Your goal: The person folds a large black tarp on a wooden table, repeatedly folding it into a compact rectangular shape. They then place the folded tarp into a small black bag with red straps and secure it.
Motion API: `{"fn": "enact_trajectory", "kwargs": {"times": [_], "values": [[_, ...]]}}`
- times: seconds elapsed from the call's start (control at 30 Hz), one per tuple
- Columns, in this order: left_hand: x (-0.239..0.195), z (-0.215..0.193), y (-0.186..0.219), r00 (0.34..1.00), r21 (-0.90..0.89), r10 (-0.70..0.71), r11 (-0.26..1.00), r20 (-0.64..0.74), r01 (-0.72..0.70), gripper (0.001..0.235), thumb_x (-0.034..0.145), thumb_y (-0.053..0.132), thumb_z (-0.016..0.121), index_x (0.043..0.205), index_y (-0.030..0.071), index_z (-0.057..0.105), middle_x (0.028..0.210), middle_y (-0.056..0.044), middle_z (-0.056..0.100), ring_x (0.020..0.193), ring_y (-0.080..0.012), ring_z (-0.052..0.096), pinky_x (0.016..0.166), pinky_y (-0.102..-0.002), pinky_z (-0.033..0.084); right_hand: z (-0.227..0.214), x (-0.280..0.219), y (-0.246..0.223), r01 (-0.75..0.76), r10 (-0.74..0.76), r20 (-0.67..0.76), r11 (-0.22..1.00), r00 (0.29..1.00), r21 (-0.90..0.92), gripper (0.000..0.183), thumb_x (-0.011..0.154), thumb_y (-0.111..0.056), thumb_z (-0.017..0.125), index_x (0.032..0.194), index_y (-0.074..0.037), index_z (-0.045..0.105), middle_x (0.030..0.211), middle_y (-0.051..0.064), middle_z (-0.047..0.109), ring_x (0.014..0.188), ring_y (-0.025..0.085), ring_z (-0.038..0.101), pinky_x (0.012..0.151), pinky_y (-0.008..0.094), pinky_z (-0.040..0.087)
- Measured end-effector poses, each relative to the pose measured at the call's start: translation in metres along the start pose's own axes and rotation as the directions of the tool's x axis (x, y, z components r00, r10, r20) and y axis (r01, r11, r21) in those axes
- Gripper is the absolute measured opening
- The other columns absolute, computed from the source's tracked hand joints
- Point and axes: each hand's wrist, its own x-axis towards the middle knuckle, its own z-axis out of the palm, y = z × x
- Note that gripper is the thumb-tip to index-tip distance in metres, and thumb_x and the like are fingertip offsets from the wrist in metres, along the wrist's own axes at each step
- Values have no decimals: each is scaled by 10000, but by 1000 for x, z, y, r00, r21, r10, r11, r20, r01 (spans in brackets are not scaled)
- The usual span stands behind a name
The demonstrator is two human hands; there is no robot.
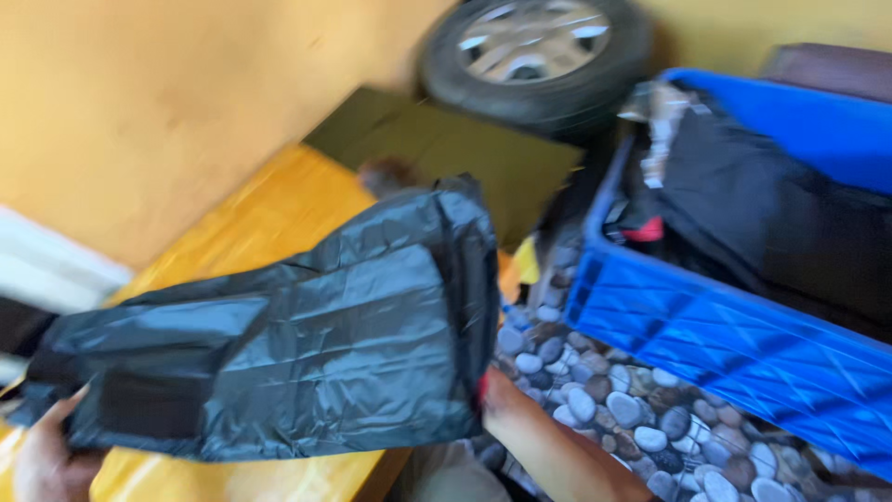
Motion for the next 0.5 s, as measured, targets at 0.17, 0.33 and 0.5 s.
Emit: {"fn": "enact_trajectory", "kwargs": {"times": [0.17,0.33,0.5], "values": [[-51,-2,-18,973,-355,-124,934,-195,48,384,940,384,701,1322,349,683,1292,114,742,1143,-17,740,1035,-272,609,-15,-32,55,-160,156,-41,980,987,-118,934,773,-699,378,1463,-86,518,1458,178,566,1312,372,533,1154,530,394],[-103,53,19,923,301,104,954,-371,13,919,719,232,860,1512,131,407,1451,-51,567,1259,-196,576,1079,-408,465,-42,-68,98,-280,184,-271,883,945,-376,667,848,-379,535,1381,15,612,1349,212,657,1238,370,616,1132,508,463],[-51,69,-5,891,715,241,689,-384,121,1695,502,495,998,1561,25,-239,1697,-229,-154,1538,-415,28,1253,-428,107,-173,-115,136,268,-308,381,-350,872,-897,544,630,-573,754,1067,-255,687,1022,103,477,923,265,432,835,427,288]]}}
